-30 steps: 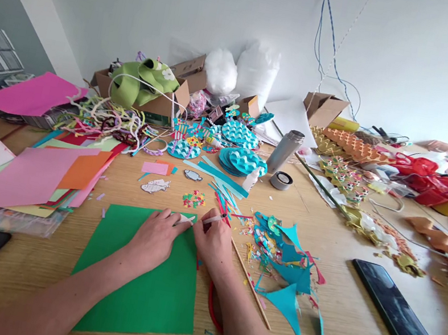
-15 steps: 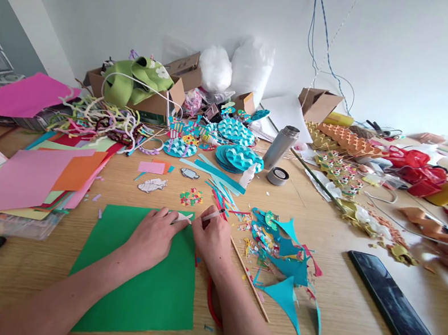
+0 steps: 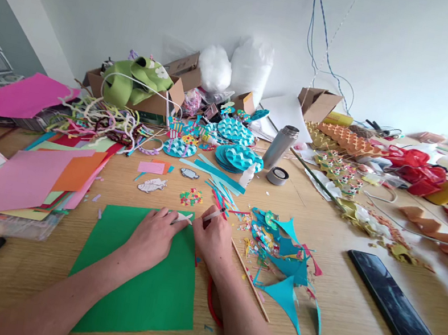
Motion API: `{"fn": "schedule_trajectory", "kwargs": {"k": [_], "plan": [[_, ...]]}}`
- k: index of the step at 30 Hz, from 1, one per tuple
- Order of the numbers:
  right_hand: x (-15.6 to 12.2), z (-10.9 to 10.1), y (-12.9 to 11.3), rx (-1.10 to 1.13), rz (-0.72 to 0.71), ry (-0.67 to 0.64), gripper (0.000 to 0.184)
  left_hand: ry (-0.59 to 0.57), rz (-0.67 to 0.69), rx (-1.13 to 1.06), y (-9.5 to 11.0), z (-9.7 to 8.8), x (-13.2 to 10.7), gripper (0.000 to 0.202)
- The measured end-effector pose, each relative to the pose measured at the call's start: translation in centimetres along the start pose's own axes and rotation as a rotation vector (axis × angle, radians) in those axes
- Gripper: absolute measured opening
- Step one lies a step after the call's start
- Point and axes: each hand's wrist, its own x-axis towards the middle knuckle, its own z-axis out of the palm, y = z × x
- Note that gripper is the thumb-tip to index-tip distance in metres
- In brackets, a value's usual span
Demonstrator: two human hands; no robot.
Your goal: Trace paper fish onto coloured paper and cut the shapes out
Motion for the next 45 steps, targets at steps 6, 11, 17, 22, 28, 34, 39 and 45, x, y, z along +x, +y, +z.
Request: {"fn": "schedule_trajectory", "kwargs": {"k": [6, 11, 17, 22, 28, 34, 39, 45], "plan": [[0.1, 0.0, 0.0, 0.008, -0.01, 0.006, 0.01, 0.013, -0.001, -0.01, 0.0, 0.0, 0.0, 0.039], [0.0, -0.1, -0.1, 0.059, -0.027, 0.05, 0.01, 0.009, -0.014, -0.048, -0.1, 0.1, 0.0, 0.042], [-0.3, -0.2, -0.7, 0.212, -0.06, 0.034, 0.01, -0.019, -0.055, -0.163, -1.0, -0.2, 0.3, 0.068], [-0.3, 0.1, -1.1, 0.331, -0.08, -0.06, 0.014, -0.049, -0.146, -0.325, -2.0, -0.7, 0.6, 0.078], [-0.7, 0.1, -1.4, 0.347, -0.158, -0.169, 0.012, -0.024, -0.133, -0.529, -3.5, 0.0, 0.8, 0.084], [-1.1, 0.7, -1.8, 0.307, -0.24, -0.216, 0.01, -0.076, -0.121, -0.565, -4.5, 0.2, 1.1, 0.085], [-1.3, 1.3, -1.6, 0.3, -0.294, -0.212, 0.011, -0.118, -0.153, -0.58, -4.4, -0.5, 1.3, 0.085], [-1.3, 1.6, -1.5, 0.293, -0.317, -0.23, 0.013, -0.141, -0.154, -0.583, -4.5, -0.5, 1.1, 0.085]]}}
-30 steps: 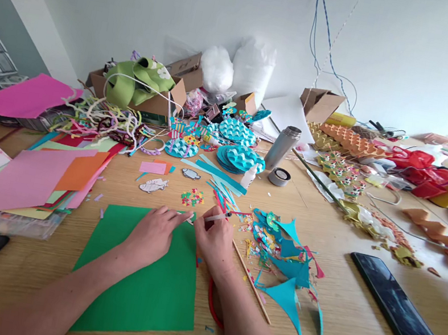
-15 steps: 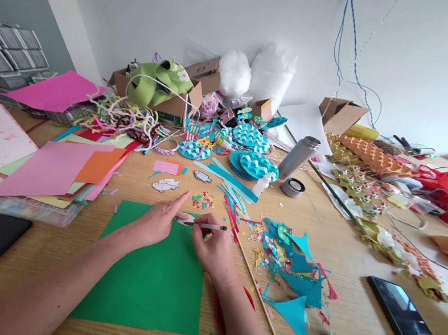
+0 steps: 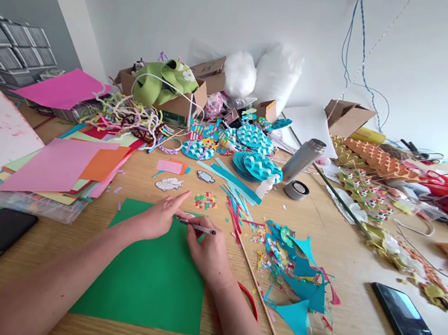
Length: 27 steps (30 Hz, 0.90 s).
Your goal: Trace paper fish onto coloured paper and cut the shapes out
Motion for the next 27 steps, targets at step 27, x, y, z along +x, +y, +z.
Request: {"fn": "schedule_trajectory", "kwargs": {"k": [27], "plan": [[-0.03, 0.34, -0.26, 0.036, -0.011, -0.021, 0.016, 0.057, -0.004, 0.044, -0.46, 0.17, -0.04, 0.076]]}}
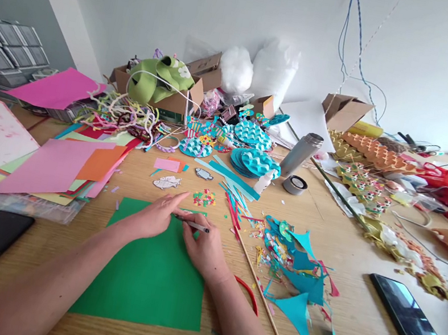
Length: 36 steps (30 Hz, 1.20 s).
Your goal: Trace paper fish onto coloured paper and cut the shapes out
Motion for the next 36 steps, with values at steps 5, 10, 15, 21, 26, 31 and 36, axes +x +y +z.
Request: {"fn": "schedule_trajectory", "kwargs": {"k": [5, 10, 15, 21, 26, 31, 36], "plan": [[0.09, 0.07, -0.02, 0.037, -0.017, -0.01, 0.018, -0.002, -0.026, -0.006, 0.18, -0.17, -0.04, 0.074], [0.15, 0.15, 0.04, 0.043, -0.031, -0.007, 0.018, 0.008, -0.018, -0.009, 0.09, -0.14, -0.02, 0.075], [0.2, 0.18, -0.05, 0.027, -0.063, 0.005, 0.018, 0.003, -0.008, 0.004, -0.12, -0.2, 0.02, 0.074], [0.19, 0.16, -0.06, 0.022, -0.094, -0.016, 0.022, -0.033, -0.05, -0.011, -0.05, -0.42, 0.24, 0.08], [0.09, 0.25, 0.05, -0.005, -0.113, -0.024, 0.021, -0.038, -0.057, -0.033, 0.27, -0.65, 0.23, 0.079], [-0.05, 0.35, 0.19, -0.069, -0.133, -0.053, 0.023, -0.06, -0.051, -0.041, 0.31, -0.69, 0.14, 0.079], [-0.12, 0.33, 0.06, -0.104, -0.151, -0.068, 0.022, -0.06, -0.028, -0.072, 0.24, -0.65, 0.11, 0.08]]}}
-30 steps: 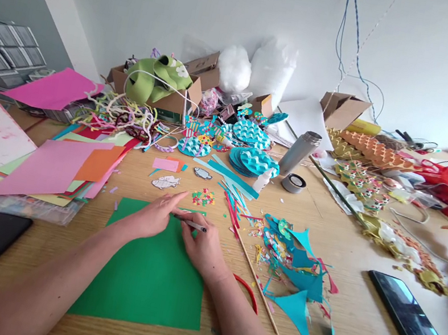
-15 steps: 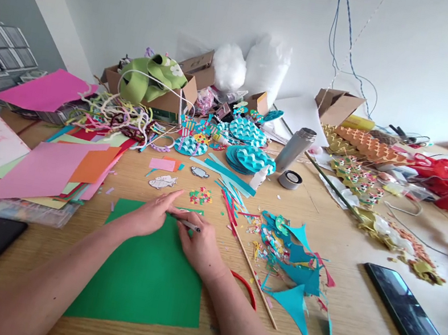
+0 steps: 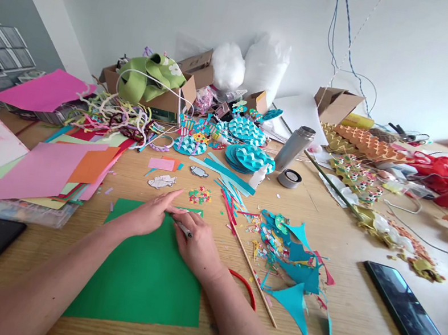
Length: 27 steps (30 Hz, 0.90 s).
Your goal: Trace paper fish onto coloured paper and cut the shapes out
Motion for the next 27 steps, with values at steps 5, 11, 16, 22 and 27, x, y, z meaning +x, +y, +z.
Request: {"fn": "schedule_trajectory", "kwargs": {"k": [5, 11, 16, 22, 27], "plan": [[0.02, -0.22, -0.17, -0.001, -0.009, 0.021, 0.02, 0.016, -0.007, 0.01, -0.05, 0.05, 0.03, 0.079], [0.03, -0.39, -0.1, -0.032, 0.001, 0.054, 0.015, 0.014, 0.035, -0.011, -0.44, 0.25, 0.09, 0.078], [0.04, -0.5, -0.11, -0.052, 0.019, 0.061, 0.014, 0.026, 0.035, -0.029, -0.76, 0.45, 0.16, 0.077], [-0.03, -0.74, -0.13, -0.064, 0.047, 0.066, 0.011, 0.028, 0.055, -0.038, -0.91, 0.62, 0.12, 0.077], [0.03, -0.87, -0.2, -0.092, 0.05, 0.073, 0.012, 0.038, 0.065, -0.035, -0.81, 0.66, 0.07, 0.075]]}}
